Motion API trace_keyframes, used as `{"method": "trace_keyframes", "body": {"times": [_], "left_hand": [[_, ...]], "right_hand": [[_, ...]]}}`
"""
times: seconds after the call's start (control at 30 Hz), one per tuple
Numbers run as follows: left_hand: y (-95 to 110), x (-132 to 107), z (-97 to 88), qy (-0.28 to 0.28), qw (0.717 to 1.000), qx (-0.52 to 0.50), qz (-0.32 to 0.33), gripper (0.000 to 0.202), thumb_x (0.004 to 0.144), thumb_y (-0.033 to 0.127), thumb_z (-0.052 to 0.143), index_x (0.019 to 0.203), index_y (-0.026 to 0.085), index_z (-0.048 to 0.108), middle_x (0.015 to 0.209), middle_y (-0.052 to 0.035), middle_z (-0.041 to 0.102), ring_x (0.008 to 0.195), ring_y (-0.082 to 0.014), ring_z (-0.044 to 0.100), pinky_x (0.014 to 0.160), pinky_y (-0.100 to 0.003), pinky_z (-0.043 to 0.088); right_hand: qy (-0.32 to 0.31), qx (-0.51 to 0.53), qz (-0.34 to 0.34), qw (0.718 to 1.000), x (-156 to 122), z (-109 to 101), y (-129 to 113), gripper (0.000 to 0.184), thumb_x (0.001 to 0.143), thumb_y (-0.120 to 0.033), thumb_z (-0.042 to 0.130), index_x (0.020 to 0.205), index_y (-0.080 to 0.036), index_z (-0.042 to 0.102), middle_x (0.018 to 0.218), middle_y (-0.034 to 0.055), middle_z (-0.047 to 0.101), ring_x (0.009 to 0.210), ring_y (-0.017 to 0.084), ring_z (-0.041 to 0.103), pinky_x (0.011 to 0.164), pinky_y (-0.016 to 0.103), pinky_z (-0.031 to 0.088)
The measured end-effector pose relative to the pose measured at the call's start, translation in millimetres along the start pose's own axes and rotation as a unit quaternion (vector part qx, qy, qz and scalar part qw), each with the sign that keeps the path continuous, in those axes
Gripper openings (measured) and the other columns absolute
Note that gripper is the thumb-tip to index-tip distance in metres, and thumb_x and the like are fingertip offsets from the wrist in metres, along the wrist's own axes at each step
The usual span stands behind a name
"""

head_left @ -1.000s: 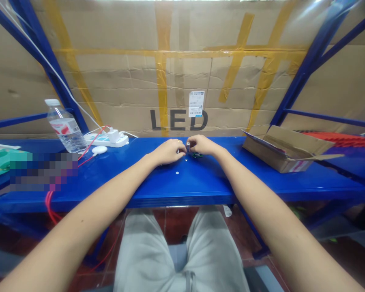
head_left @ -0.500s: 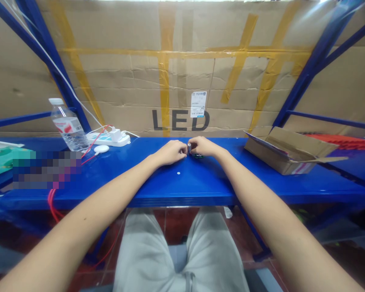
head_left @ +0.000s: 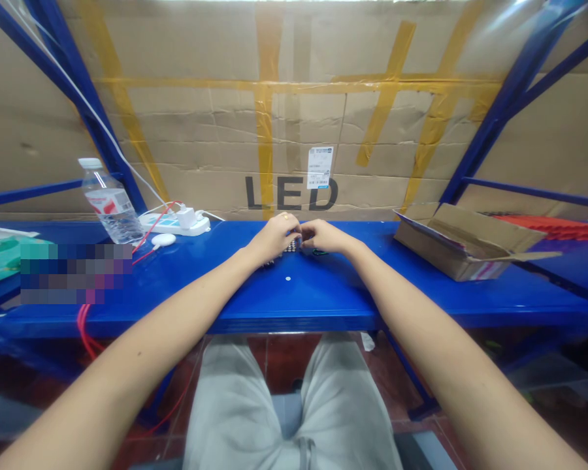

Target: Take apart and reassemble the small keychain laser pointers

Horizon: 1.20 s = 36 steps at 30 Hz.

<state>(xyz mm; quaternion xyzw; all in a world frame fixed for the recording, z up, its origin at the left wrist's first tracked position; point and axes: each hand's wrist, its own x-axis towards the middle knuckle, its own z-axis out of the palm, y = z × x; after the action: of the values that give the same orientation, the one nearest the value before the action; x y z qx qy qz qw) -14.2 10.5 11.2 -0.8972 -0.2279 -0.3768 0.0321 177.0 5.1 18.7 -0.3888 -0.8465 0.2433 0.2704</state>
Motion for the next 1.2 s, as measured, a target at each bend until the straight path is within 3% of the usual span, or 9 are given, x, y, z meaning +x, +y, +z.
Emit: {"method": "trace_keyframes", "body": {"times": [0.2, 0.37, 0.63, 0.73, 0.87, 1.0, 1.2], "left_hand": [[-3.4, -0.3, -0.1, -0.014, 1.0, 0.003, -0.007, 0.01, 0.086, 0.012, 0.06, 0.082, 0.017, 0.068, 0.091, -0.0063, 0.069, 0.09, -0.018, 0.063, 0.087, -0.034, 0.05], [-7.3, -1.2, -12.7, -0.017, 0.998, 0.005, -0.054, 0.014, 0.084, 0.014, 0.058, 0.087, 0.017, 0.071, 0.088, -0.0053, 0.071, 0.084, -0.0172, 0.065, 0.08, -0.031, 0.049], [-12.1, -6.4, -32.7, -0.234, 0.965, 0.003, -0.12, 0.016, 0.074, 0.021, 0.057, 0.077, 0.021, 0.073, 0.077, -0.0009, 0.074, 0.07, -0.0161, 0.066, 0.064, -0.026, 0.045], [-10.8, -7.8, -33.2, -0.263, 0.957, 0.026, -0.123, 0.011, 0.07, 0.024, 0.06, 0.07, 0.022, 0.071, 0.068, 0.0002, 0.071, 0.063, -0.0153, 0.062, 0.056, -0.025, 0.04], [-12.7, -9.9, -31.2, -0.275, 0.951, 0.035, -0.134, 0.009, 0.067, 0.022, 0.062, 0.069, 0.023, 0.07, 0.069, 0.0005, 0.071, 0.064, -0.0156, 0.062, 0.055, -0.025, 0.04], [-12.3, -9.1, -28.3, -0.24, 0.962, 0.001, -0.131, 0.011, 0.071, 0.018, 0.059, 0.07, 0.021, 0.069, 0.07, -0.0003, 0.071, 0.065, -0.0152, 0.063, 0.058, -0.026, 0.042], [-6.5, -2.2, -20.8, -0.027, 0.989, -0.049, -0.135, 0.015, 0.081, 0.02, 0.056, 0.086, 0.018, 0.07, 0.082, -0.0025, 0.073, 0.074, -0.015, 0.064, 0.07, -0.027, 0.047]], "right_hand": [[0.001, 0.007, 0.011, 1.0, 0.0, 0.5, 3.8, 0.015, 0.062, -0.016, 0.059, 0.076, -0.014, 0.063, 0.072, 0.0004, 0.064, 0.069, 0.014, 0.055, 0.067, 0.026, 0.041], [0.027, -0.05, 0.009, 0.998, 0.9, -2.5, 8.1, 0.01, 0.065, -0.016, 0.058, 0.073, -0.015, 0.063, 0.068, -0.001, 0.061, 0.067, 0.014, 0.053, 0.064, 0.025, 0.039], [0.011, -0.071, 0.031, 0.997, 0.0, -4.2, 10.4, 0.014, 0.066, -0.012, 0.058, 0.077, -0.015, 0.066, 0.069, -0.0005, 0.064, 0.066, 0.013, 0.054, 0.062, 0.024, 0.039], [0.004, -0.061, 0.035, 0.998, 0.3, -3.5, 11.4, 0.014, 0.065, -0.012, 0.058, 0.077, -0.016, 0.065, 0.069, -0.001, 0.064, 0.065, 0.013, 0.055, 0.062, 0.024, 0.04], [-0.004, -0.052, 0.03, 0.998, -0.4, -3.1, 10.4, 0.011, 0.065, -0.015, 0.059, 0.075, -0.016, 0.064, 0.067, -0.0018, 0.063, 0.065, 0.013, 0.054, 0.061, 0.024, 0.04], [0.0, -0.054, 0.014, 0.998, -1.6, -3.1, 8.2, 0.013, 0.066, -0.014, 0.056, 0.076, -0.016, 0.063, 0.069, -0.0016, 0.063, 0.066, 0.013, 0.054, 0.062, 0.024, 0.04], [0.025, -0.018, 0.019, 0.999, -0.7, -1.5, 5.0, 0.02, 0.066, -0.011, 0.053, 0.081, -0.016, 0.063, 0.072, 0.0004, 0.067, 0.067, 0.014, 0.058, 0.063, 0.024, 0.042]]}}
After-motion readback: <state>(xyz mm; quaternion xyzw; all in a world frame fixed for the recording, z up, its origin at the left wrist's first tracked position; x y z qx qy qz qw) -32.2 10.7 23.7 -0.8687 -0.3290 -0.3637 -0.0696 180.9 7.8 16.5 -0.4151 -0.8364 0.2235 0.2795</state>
